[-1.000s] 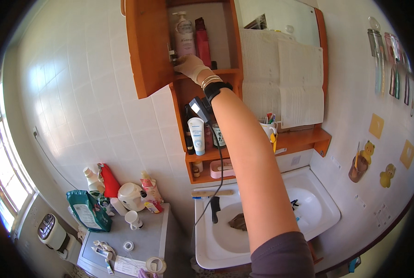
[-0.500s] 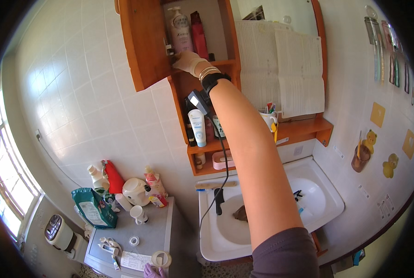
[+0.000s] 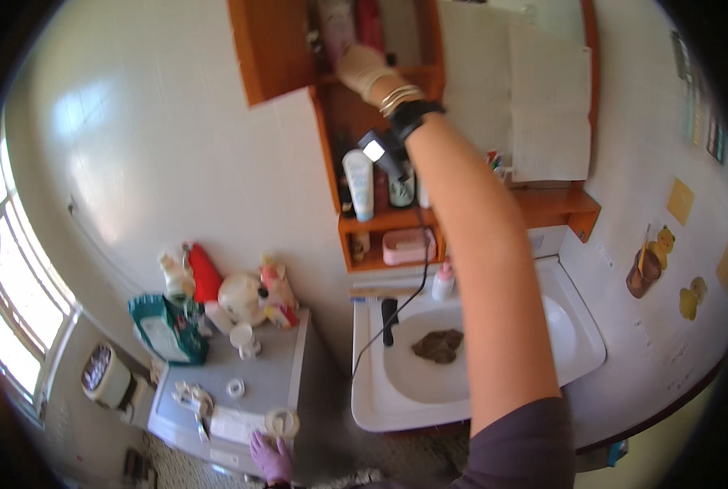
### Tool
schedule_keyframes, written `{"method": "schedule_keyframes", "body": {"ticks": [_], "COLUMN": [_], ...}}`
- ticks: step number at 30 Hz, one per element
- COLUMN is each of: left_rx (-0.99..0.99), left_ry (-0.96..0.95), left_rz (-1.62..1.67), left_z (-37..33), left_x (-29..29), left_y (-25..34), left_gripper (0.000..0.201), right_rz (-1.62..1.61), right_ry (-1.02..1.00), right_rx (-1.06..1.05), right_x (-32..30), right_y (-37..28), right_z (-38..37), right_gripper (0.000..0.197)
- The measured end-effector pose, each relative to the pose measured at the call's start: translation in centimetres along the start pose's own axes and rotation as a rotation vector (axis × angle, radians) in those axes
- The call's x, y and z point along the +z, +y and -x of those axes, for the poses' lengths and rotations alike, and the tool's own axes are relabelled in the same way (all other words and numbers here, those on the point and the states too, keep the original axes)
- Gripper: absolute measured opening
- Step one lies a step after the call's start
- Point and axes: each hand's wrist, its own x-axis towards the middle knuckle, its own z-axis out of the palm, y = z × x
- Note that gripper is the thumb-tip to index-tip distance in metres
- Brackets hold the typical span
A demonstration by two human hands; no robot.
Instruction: The person organizes various toiletries and small containers in a bathroom. They pick up bottles and jars from the countertop, open and close lids, and place items into a wall-mounted cabinet and a drawer under the sink. The person also handles a mop handle near the end of the clip.
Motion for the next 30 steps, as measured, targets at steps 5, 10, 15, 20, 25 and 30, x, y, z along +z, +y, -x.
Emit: {"method": "schedule_keyframes", "body": {"ticks": [5,10,15,20,25,30], "left_rx": [0.145,0.062,-0.003,0.030,0.032,0.127], "left_ry": [0.181,0.218,0.120,0.160,0.121,0.134], "left_rz": [-0.034,-0.008,0.018,0.113,0.103,0.059], "left_z": [-0.6,-0.8,-0.7,-0.8,-0.8,-1.0], "left_x": [1.8,2.6,1.8,1.4,1.9,1.4], "left_y": [-1.8,-2.2,-2.2,-2.7,-3.1,-2.4], "left_gripper": [0.077,0.085,0.085,0.085,0.082,0.074], "right_rz": [-0.164,-0.889,-0.824,-0.935,-1.084,-0.886], "right_ry": [0.017,-0.681,-1.390,-1.334,-1.288,-0.462], "right_rx": [-0.260,0.193,0.277,0.542,0.457,0.303], "right_x": [-5.1,-6.7,-5.4,2.1,4.8,5.2], "right_y": [-1.9,-10.7,-16.2,-21.1,-23.1,-17.5], "right_z": [10.5,30.4,45.8,55.4,55.7,43.6], "right_gripper": [0.031,0.018,0.016,0.031,0.036,0.041]}}
